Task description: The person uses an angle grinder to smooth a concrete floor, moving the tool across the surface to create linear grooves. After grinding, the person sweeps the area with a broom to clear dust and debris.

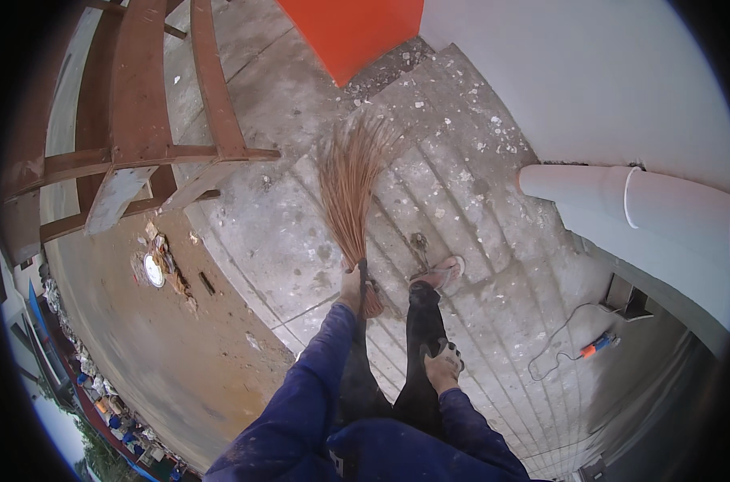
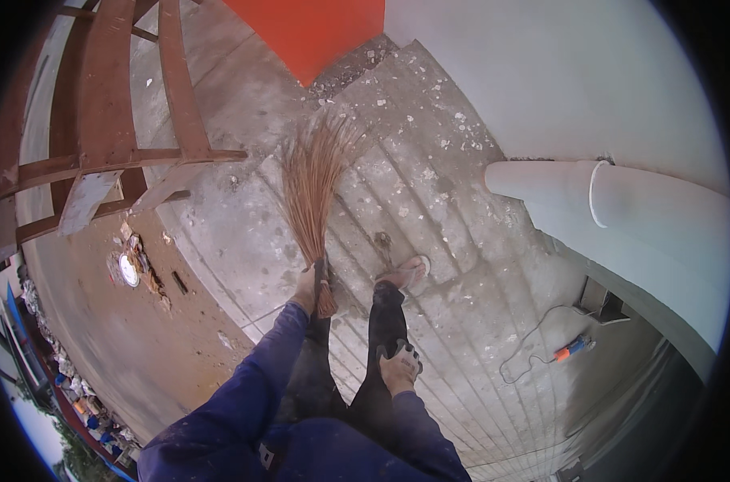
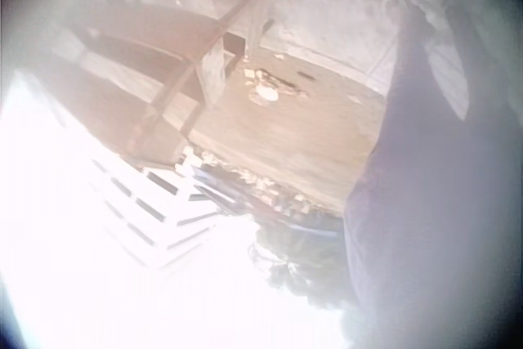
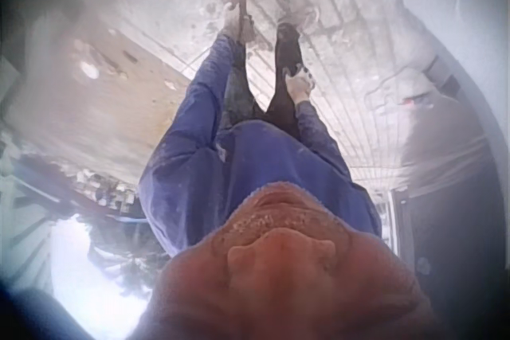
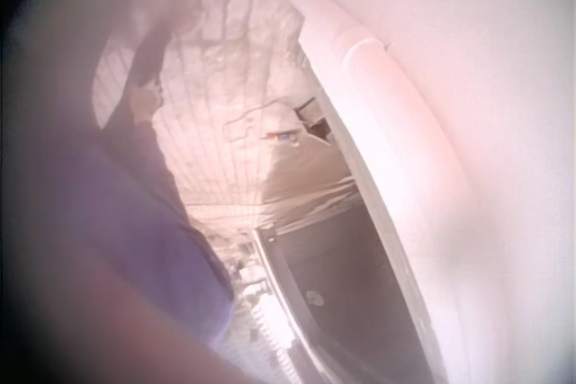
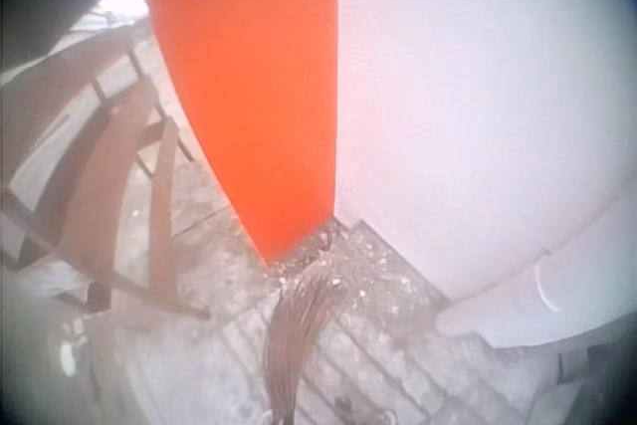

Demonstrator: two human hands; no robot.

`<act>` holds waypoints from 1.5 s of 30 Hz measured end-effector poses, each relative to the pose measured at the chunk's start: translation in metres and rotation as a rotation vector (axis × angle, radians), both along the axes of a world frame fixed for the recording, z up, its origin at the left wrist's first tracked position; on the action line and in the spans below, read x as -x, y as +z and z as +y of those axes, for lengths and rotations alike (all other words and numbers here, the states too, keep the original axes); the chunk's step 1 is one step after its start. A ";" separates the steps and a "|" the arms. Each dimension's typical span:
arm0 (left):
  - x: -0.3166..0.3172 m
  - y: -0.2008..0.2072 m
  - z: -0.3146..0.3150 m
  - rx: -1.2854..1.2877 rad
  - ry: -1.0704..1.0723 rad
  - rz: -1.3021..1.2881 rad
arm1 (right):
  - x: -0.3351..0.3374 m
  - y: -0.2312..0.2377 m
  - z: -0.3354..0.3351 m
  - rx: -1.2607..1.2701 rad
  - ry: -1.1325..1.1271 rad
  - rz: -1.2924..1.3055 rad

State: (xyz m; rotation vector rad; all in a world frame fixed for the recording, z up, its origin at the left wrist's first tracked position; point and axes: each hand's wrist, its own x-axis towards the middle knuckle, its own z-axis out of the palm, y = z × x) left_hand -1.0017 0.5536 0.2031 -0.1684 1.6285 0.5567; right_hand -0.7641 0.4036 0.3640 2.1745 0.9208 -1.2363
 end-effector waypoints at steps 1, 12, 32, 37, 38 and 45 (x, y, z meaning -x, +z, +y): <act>0.010 0.010 -0.019 0.090 0.092 0.001 | 0.000 0.000 0.001 0.001 0.011 0.009; -0.095 0.110 -0.007 -0.412 -0.320 -0.134 | 0.000 -0.005 0.006 -0.036 0.051 -0.026; -0.075 0.095 -0.101 -0.484 -0.628 0.015 | 0.012 -0.009 0.001 0.005 0.120 -0.068; 0.035 0.084 -0.147 0.381 0.112 0.091 | 0.019 -0.006 0.003 -0.007 0.109 -0.076; 0.041 0.101 -0.156 0.283 0.209 0.170 | 0.021 -0.005 0.003 -0.042 0.110 -0.079; -0.031 0.202 -0.132 -0.059 0.171 -0.174 | 0.030 -0.010 -0.001 0.026 0.090 -0.098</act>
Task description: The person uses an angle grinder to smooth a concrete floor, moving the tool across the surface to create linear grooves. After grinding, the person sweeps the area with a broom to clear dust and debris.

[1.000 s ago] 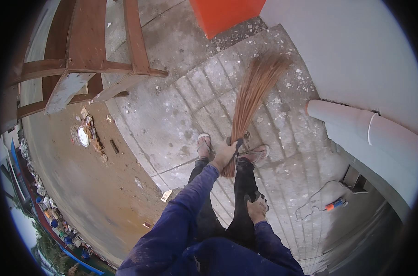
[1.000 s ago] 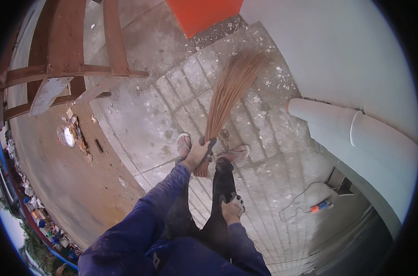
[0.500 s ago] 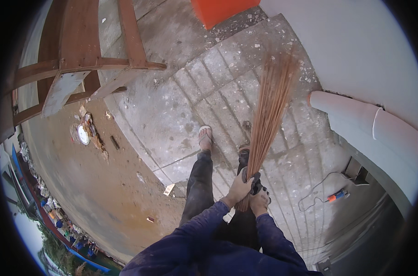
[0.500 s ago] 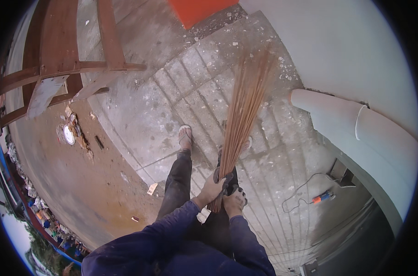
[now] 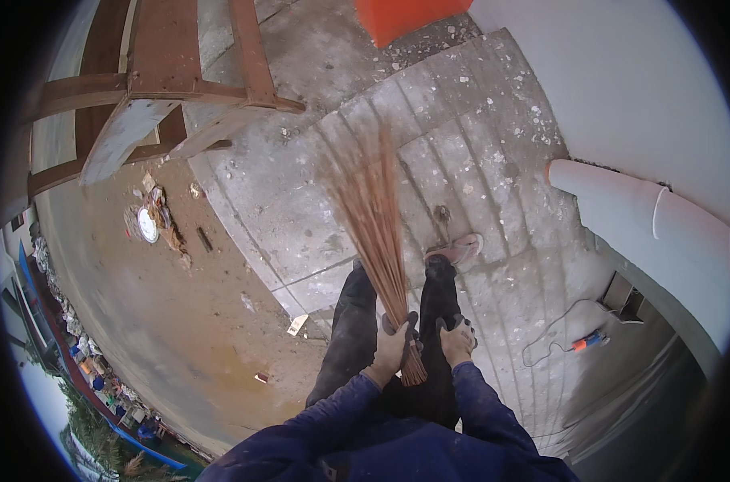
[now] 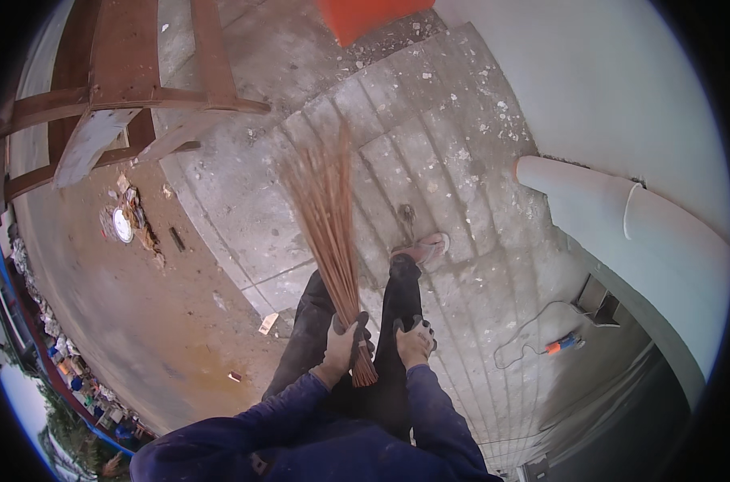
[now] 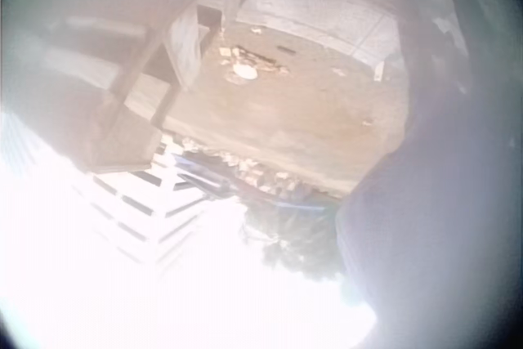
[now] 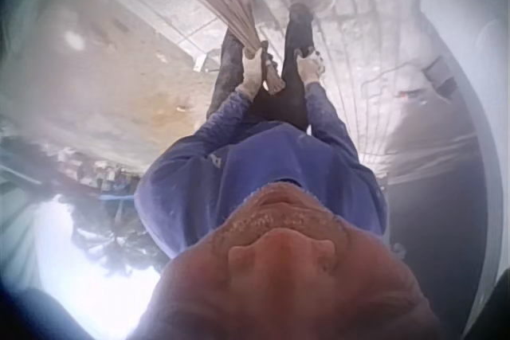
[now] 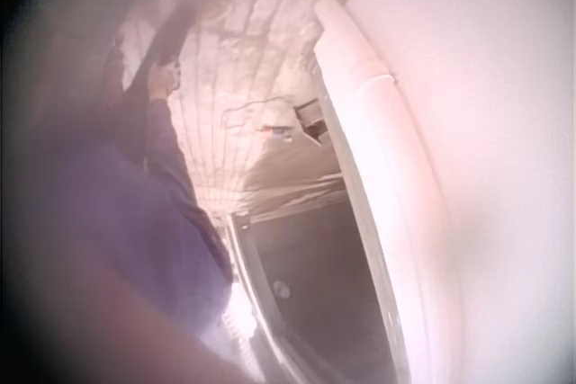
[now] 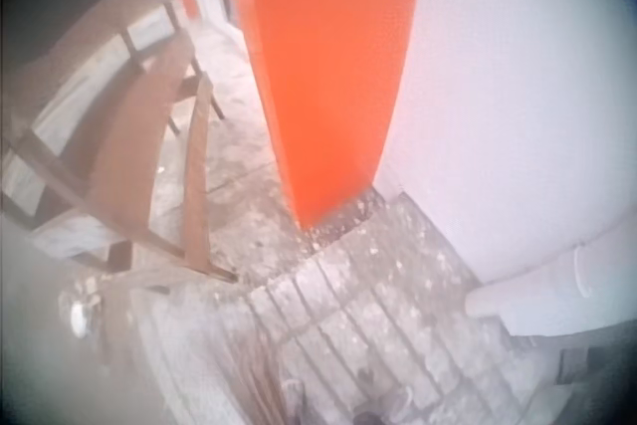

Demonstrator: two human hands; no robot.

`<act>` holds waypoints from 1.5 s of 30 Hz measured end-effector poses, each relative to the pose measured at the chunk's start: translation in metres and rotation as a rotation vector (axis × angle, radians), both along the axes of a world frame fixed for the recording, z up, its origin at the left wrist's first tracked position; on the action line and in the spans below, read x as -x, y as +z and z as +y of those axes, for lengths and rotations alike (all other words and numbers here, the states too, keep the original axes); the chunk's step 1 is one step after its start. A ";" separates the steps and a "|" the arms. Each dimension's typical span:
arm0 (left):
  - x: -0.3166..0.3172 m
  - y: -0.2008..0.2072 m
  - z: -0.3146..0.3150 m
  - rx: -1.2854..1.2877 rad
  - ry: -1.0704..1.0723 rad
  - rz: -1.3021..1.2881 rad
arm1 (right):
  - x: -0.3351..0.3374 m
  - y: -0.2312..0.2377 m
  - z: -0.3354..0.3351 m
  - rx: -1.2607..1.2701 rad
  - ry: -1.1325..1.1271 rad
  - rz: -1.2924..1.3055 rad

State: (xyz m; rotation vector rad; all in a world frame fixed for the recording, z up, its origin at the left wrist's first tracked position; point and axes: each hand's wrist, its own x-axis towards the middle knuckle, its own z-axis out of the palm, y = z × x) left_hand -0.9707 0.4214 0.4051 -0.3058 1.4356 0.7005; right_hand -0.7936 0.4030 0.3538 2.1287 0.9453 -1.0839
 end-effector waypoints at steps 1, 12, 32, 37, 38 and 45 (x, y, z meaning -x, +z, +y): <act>-0.001 -0.004 0.009 -0.070 -0.221 -0.015 | 0.001 -0.001 -0.002 0.003 -0.011 0.004; 0.124 -0.153 0.018 0.235 0.380 0.332 | 0.024 0.005 -0.013 -0.021 -0.047 -0.040; 0.335 -0.231 -0.025 0.399 0.090 0.524 | 0.012 -0.012 -0.032 -0.126 0.147 -0.102; 0.261 -0.126 -0.034 0.096 0.387 0.457 | 0.027 0.000 -0.010 -0.184 0.197 -0.110; 0.240 -0.103 -0.034 0.066 0.387 0.366 | 0.028 0.000 -0.005 -0.190 0.206 -0.106; 0.242 -0.126 -0.072 -0.113 -0.541 0.434 | 0.027 -0.020 -0.017 -0.150 0.238 0.031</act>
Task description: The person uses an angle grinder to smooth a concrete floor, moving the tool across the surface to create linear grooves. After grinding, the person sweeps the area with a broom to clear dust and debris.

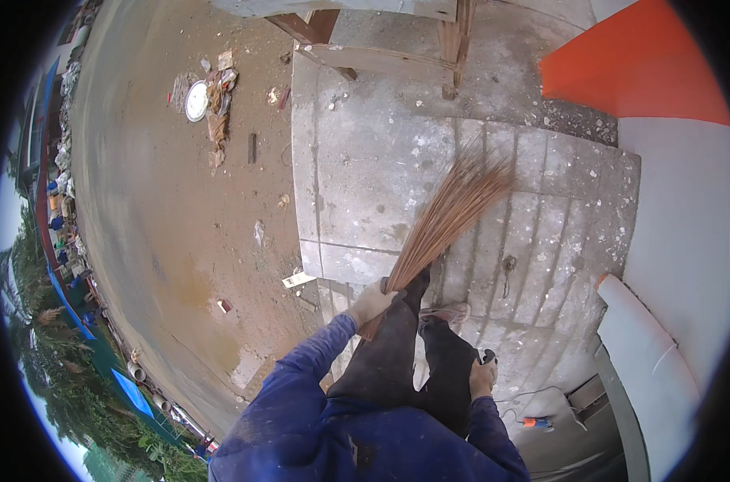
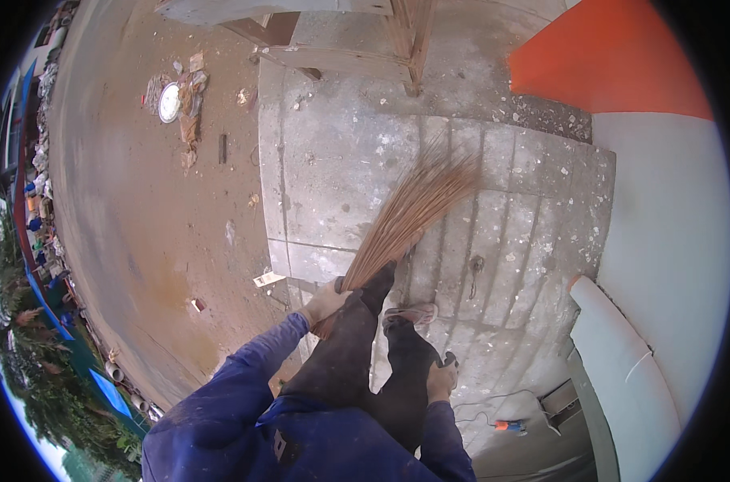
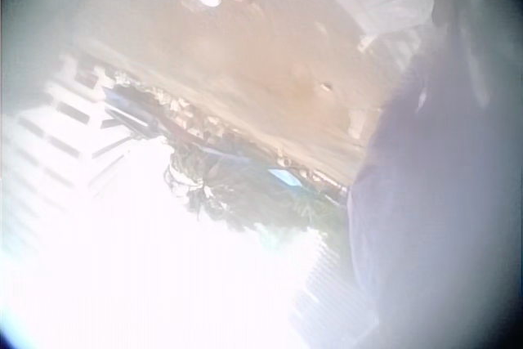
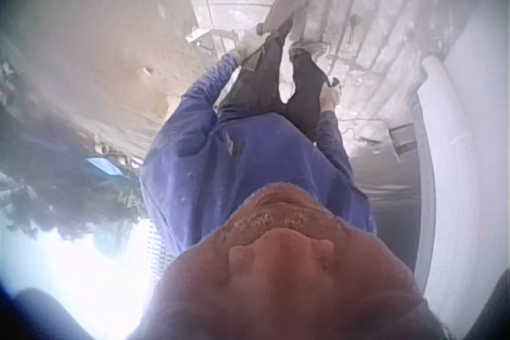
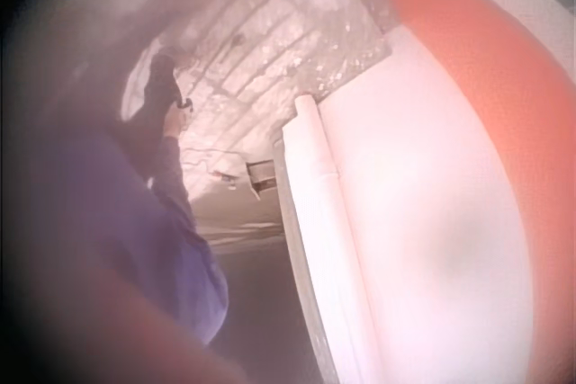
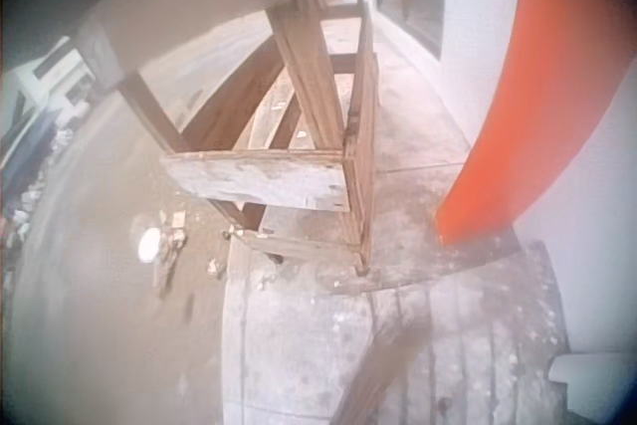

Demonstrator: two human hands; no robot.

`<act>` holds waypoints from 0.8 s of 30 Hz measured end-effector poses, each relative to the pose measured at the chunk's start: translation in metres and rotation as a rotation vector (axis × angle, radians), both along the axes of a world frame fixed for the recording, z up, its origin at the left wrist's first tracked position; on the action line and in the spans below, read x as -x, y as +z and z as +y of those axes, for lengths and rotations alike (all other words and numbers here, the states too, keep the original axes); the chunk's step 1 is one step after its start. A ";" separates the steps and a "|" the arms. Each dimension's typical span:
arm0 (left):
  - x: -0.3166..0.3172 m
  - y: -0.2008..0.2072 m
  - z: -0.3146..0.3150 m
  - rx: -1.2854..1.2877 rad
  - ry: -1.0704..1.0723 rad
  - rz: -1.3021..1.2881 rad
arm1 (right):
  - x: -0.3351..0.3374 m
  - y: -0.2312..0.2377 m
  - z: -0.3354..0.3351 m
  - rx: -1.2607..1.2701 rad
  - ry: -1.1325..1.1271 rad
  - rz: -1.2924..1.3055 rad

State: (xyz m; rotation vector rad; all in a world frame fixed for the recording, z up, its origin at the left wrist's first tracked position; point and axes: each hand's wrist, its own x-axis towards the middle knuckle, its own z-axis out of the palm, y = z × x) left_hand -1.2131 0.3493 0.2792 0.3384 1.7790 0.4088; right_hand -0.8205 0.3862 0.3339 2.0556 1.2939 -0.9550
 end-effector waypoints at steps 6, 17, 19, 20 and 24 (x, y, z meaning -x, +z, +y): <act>0.113 -0.082 -0.097 0.586 0.945 0.102 | 0.002 -0.004 -0.053 0.102 0.010 0.120; -0.032 0.010 -0.074 0.099 0.343 -0.063 | 0.012 -0.029 -0.113 0.013 -0.176 0.278; -0.022 -0.006 -0.115 0.200 0.215 -0.051 | -0.011 -0.031 -0.132 -0.024 -0.266 0.296; -0.011 -0.019 -0.138 0.202 0.156 -0.062 | -0.027 -0.030 -0.146 -0.037 -0.320 0.299; 0.002 -0.060 -0.219 0.241 0.892 -0.012 | -0.110 -0.034 -0.209 -0.106 -0.334 0.213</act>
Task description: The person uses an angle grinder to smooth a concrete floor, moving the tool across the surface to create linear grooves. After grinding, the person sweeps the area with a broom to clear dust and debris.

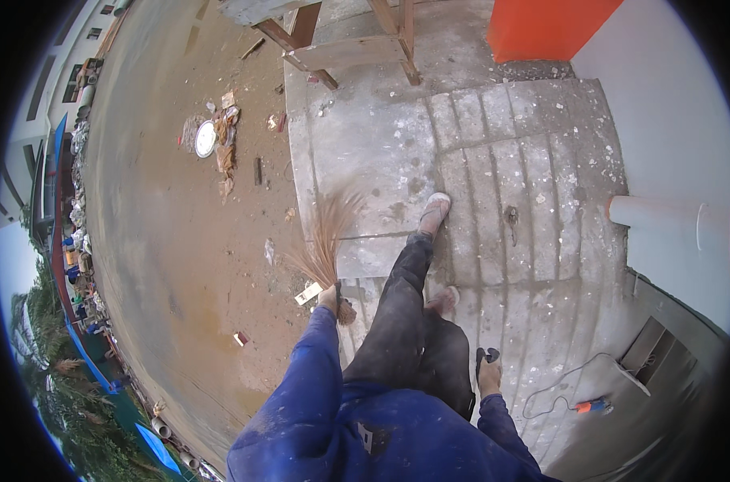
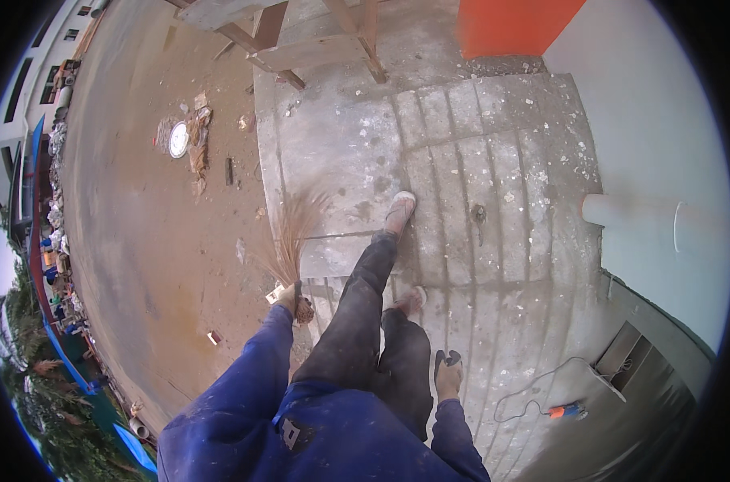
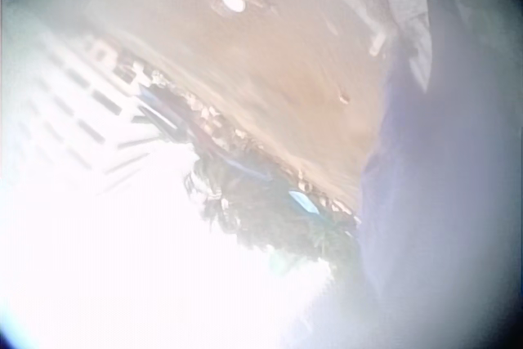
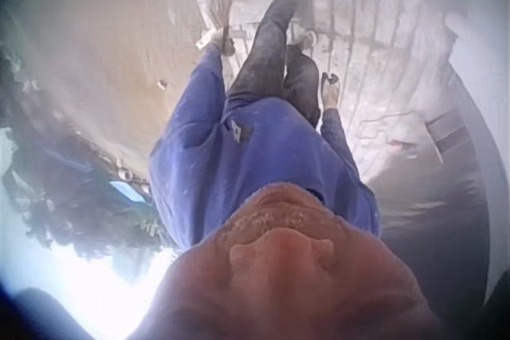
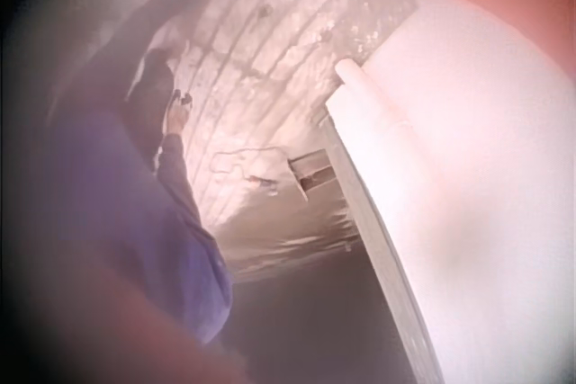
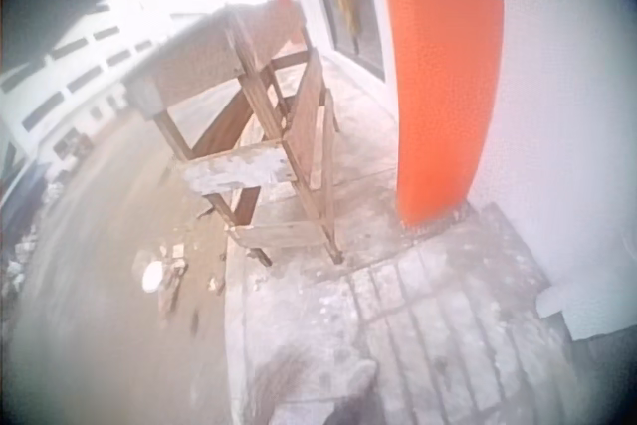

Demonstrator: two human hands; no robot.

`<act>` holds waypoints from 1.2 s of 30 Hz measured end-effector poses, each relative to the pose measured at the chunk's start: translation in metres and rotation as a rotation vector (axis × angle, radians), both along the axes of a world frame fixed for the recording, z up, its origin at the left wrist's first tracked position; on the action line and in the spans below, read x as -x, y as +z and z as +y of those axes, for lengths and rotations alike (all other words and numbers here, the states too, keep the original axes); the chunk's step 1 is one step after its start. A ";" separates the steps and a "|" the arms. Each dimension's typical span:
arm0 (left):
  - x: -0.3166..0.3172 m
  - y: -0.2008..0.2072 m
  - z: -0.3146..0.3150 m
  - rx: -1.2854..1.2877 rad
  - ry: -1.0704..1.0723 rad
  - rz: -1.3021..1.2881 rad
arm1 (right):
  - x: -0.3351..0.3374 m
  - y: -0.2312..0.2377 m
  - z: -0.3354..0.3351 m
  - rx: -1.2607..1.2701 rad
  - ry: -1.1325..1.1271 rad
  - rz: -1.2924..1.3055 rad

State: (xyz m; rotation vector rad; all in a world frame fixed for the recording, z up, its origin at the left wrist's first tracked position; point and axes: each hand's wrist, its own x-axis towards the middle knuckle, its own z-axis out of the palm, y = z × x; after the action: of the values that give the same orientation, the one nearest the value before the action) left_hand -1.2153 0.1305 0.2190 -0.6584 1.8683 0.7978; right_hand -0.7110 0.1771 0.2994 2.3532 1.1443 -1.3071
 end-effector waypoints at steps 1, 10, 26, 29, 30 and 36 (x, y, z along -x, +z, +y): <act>-0.007 -0.001 -0.010 0.011 0.227 0.055 | -0.021 -0.002 -0.016 -0.012 -0.002 -0.018; -0.137 0.112 0.018 -0.297 -0.401 -0.009 | -0.070 0.022 -0.091 0.159 0.125 -0.088; -0.183 0.029 -0.087 -0.253 0.120 0.131 | -0.019 0.014 -0.106 0.285 0.007 0.080; -0.216 0.060 -0.115 -0.177 -0.503 -0.085 | -0.008 0.017 -0.116 0.316 0.115 -0.002; -0.218 0.068 -0.124 -0.224 -0.794 -0.055 | -0.001 0.020 -0.120 0.295 0.153 -0.042; -0.127 0.021 -0.115 -0.089 -1.733 0.011 | 0.010 0.026 -0.134 0.244 0.133 -0.009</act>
State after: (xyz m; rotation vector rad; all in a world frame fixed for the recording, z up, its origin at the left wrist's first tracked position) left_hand -1.0886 0.0159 0.2396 1.0099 1.6227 -0.2919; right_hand -0.7214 0.0433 0.3251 2.0717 1.0519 -1.3075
